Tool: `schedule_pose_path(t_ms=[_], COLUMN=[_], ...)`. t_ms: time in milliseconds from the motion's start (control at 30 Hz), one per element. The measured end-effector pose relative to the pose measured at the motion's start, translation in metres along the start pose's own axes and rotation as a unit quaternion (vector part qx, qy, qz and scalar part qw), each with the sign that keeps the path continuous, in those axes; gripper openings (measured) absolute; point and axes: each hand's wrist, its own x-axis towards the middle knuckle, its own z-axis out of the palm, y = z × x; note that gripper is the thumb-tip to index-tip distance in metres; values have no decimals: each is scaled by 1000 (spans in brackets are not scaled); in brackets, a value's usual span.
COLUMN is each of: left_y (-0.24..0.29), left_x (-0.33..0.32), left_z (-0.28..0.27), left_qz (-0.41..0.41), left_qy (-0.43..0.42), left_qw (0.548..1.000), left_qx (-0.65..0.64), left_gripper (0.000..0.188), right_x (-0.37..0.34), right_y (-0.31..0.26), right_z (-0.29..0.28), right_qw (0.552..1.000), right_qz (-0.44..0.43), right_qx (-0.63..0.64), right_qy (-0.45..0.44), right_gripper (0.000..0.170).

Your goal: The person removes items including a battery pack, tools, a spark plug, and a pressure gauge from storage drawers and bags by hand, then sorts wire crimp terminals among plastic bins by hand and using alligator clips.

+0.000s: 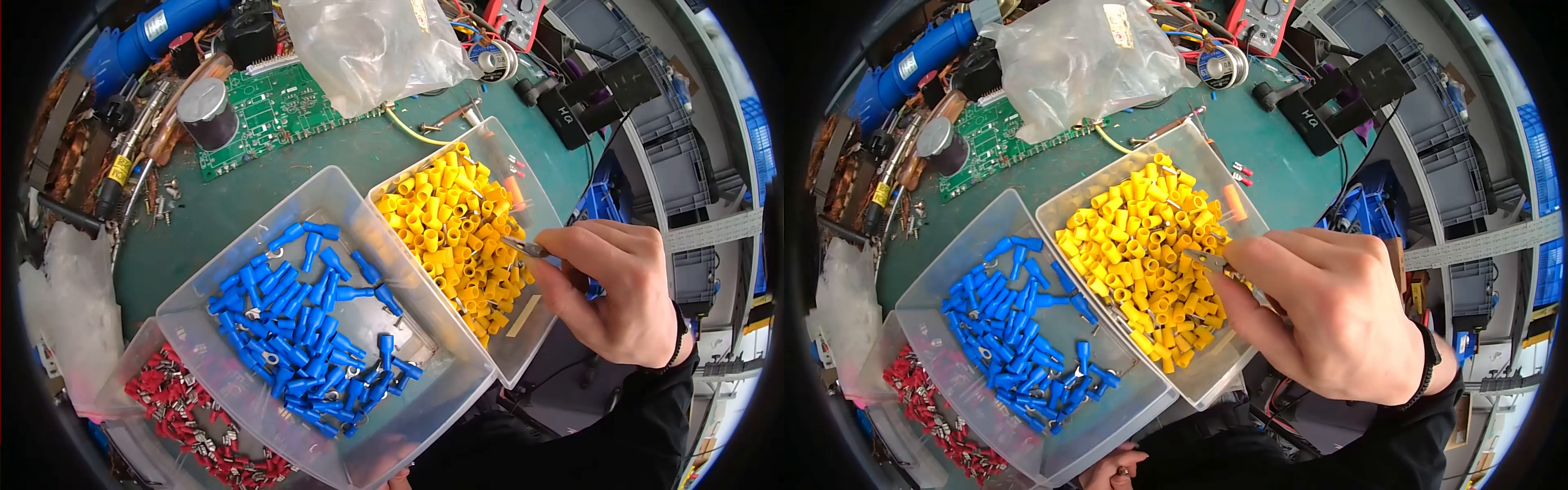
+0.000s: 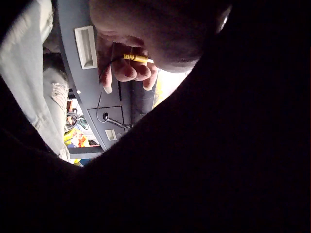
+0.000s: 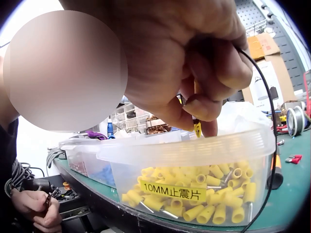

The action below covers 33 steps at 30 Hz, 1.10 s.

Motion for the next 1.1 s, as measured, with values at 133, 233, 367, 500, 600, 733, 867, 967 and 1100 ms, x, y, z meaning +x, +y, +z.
schedule_pose_path(t_ms=[133, 233, 367, 500, 600, 733, 867, 967, 1100], left_y=[-4, 6, 6, 32, 50, 87, 138, 157, 184], left_x=[-5, 3, 9, 17, 22, 16, 24, 22, 63], left_z=[8, 5, 6, -10, -37, -69, -75, -107, -125], left_qz=[-5, -7, -27, -5, 80, 94, -110, -124, -198], left_qy=[45, 41, 38, 94, 128, 237, 432, 376, 336], left_qw=[999, 998, 998, 992, 989, 964, 887, 906, 868], left_qx=[1, 37, -36, -79, -7, 76, 122, 147, 309], left_gripper=[23, 21, 17, 26, 18, 19, 53, 42, 28], right_x=[0, 0, 0, -33, -53, -56, -55, -49, -27], right_y=[2, 1, -4, 12, 11, 18, 34, 22, 23], right_z=[5, 10, 13, 16, 20, 27, 28, 15, 11], right_qw=[1000, 1000, 999, 995, 999, 994, 990, 986, 973], right_qz=[-15, -21, 17, -84, -4, 21, -21, -45, -60], right_qx=[-10, 20, 10, -30, -2, 69, 104, 143, 223], right_qy=[-10, 9, 26, 41, 45, 79, 98, 69, -11], right_gripper=[12, 11, 11, 26, 28, 24, 21, 21, 21])
